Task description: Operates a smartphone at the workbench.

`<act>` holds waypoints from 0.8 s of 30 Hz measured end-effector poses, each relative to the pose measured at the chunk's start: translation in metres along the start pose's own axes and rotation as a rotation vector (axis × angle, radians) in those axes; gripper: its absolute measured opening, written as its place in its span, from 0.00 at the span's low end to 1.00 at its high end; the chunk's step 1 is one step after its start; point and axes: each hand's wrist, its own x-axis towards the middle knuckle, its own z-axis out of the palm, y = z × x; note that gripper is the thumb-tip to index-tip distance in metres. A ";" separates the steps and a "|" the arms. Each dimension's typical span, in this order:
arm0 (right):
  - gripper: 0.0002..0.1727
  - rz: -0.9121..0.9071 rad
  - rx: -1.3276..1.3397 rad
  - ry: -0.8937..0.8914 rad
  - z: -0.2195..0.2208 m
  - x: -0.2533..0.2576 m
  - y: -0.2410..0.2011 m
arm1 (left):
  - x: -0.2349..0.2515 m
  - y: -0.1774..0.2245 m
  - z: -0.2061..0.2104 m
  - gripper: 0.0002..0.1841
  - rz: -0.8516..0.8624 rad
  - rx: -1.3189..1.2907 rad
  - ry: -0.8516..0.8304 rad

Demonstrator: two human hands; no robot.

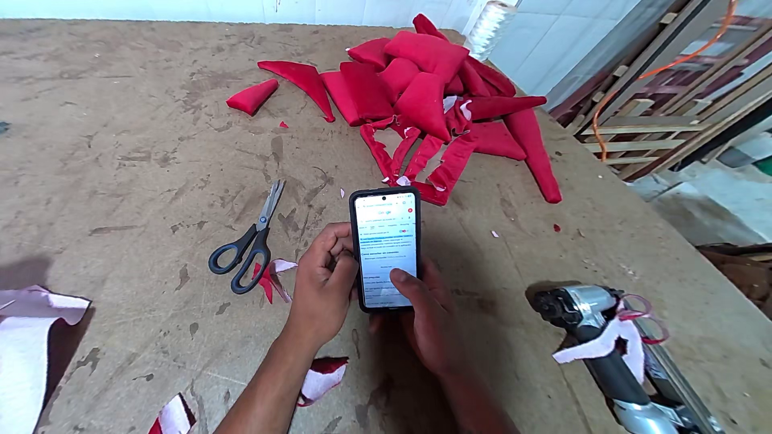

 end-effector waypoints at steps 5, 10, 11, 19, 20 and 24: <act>0.24 0.006 0.001 0.001 -0.001 0.000 0.001 | 0.000 0.000 0.000 0.18 -0.001 0.001 0.004; 0.24 0.011 0.009 0.003 -0.001 -0.001 0.000 | 0.000 0.000 0.000 0.18 -0.004 -0.008 0.006; 0.24 0.012 0.009 0.005 -0.001 -0.001 0.000 | 0.000 0.000 0.000 0.18 -0.004 -0.008 0.007; 0.24 0.019 0.000 0.002 -0.001 -0.001 -0.001 | 0.000 0.000 0.001 0.17 -0.015 -0.008 0.010; 0.24 0.017 -0.002 0.001 -0.001 -0.001 0.000 | 0.000 0.000 0.001 0.17 -0.014 -0.007 0.009; 0.25 0.024 -0.004 0.001 -0.002 -0.001 0.000 | 0.000 0.001 0.001 0.17 -0.021 0.004 0.017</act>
